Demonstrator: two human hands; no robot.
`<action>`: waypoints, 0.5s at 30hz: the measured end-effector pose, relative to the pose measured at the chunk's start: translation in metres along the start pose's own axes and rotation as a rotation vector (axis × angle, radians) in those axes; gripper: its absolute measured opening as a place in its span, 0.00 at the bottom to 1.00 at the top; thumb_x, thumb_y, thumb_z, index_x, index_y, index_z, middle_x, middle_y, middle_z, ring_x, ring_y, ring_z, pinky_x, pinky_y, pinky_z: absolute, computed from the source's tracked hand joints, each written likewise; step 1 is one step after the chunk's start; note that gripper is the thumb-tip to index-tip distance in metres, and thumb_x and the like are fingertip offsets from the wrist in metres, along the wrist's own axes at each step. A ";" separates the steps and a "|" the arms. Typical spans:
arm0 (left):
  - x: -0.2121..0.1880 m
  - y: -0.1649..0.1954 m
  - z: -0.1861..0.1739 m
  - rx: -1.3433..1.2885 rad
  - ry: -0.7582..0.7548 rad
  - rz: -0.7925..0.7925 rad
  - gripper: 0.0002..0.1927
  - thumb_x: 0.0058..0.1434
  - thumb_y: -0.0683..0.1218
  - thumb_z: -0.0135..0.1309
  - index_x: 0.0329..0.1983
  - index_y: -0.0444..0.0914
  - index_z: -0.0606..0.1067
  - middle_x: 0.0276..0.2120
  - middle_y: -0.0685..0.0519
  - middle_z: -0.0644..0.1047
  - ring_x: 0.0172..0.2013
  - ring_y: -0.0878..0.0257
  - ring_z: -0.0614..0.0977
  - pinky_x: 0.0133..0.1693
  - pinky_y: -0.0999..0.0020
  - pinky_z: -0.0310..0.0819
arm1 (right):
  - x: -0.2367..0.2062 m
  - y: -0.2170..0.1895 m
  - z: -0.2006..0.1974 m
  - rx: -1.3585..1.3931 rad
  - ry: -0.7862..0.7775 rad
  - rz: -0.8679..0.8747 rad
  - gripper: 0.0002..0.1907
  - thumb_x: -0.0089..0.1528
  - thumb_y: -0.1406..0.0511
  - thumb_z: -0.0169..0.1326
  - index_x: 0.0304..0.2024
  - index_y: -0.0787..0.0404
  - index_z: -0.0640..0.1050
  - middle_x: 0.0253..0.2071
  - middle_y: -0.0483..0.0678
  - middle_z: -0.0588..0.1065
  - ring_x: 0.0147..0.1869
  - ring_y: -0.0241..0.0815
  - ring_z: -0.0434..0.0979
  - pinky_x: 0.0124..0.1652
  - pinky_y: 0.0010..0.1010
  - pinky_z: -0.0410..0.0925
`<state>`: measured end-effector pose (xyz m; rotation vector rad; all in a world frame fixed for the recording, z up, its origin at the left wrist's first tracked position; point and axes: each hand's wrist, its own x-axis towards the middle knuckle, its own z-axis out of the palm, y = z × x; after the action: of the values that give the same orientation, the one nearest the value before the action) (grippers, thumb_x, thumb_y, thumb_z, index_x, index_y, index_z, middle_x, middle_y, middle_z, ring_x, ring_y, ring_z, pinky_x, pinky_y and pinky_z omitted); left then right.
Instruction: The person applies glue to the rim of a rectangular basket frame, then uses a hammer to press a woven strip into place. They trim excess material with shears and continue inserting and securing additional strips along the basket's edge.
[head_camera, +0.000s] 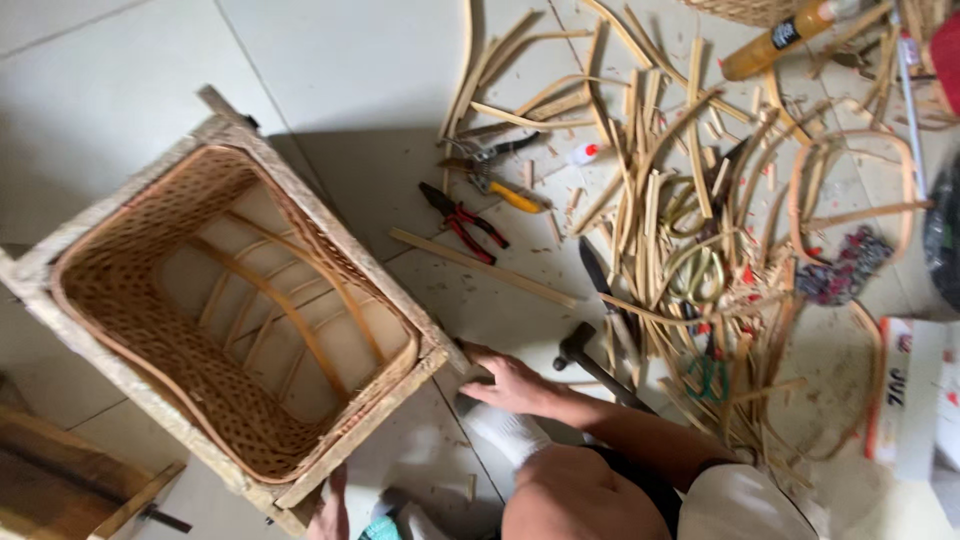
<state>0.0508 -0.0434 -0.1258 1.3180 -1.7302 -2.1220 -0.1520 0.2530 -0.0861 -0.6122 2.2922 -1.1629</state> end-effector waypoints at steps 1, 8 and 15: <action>-0.001 -0.002 -0.002 0.036 -0.028 -0.041 0.35 0.60 0.43 0.59 0.70 0.36 0.63 0.62 0.46 0.72 0.61 0.56 0.75 0.63 0.60 0.67 | -0.007 0.006 -0.010 0.005 -0.090 0.155 0.31 0.62 0.63 0.61 0.66 0.63 0.70 0.58 0.57 0.76 0.44 0.47 0.80 0.40 0.32 0.74; -0.008 0.064 -0.024 0.610 -0.367 -0.341 0.27 0.59 0.44 0.61 0.62 0.35 0.72 0.56 0.46 0.78 0.57 0.58 0.80 0.59 0.61 0.72 | -0.031 0.060 -0.141 -0.367 0.288 0.527 0.12 0.69 0.62 0.50 0.51 0.59 0.80 0.27 0.48 0.78 0.18 0.33 0.69 0.15 0.27 0.63; -0.019 0.177 0.027 0.725 -0.226 0.453 0.26 0.53 0.45 0.64 0.57 0.35 0.79 0.54 0.44 0.80 0.54 0.56 0.82 0.54 0.61 0.76 | 0.010 0.066 -0.167 -0.941 0.050 0.794 0.25 0.61 0.51 0.58 0.56 0.55 0.74 0.38 0.56 0.81 0.42 0.53 0.81 0.43 0.46 0.70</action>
<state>-0.0298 -0.0737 0.0323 0.6610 -2.7256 -1.4807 -0.2718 0.3836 -0.0569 0.0843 2.6347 0.2997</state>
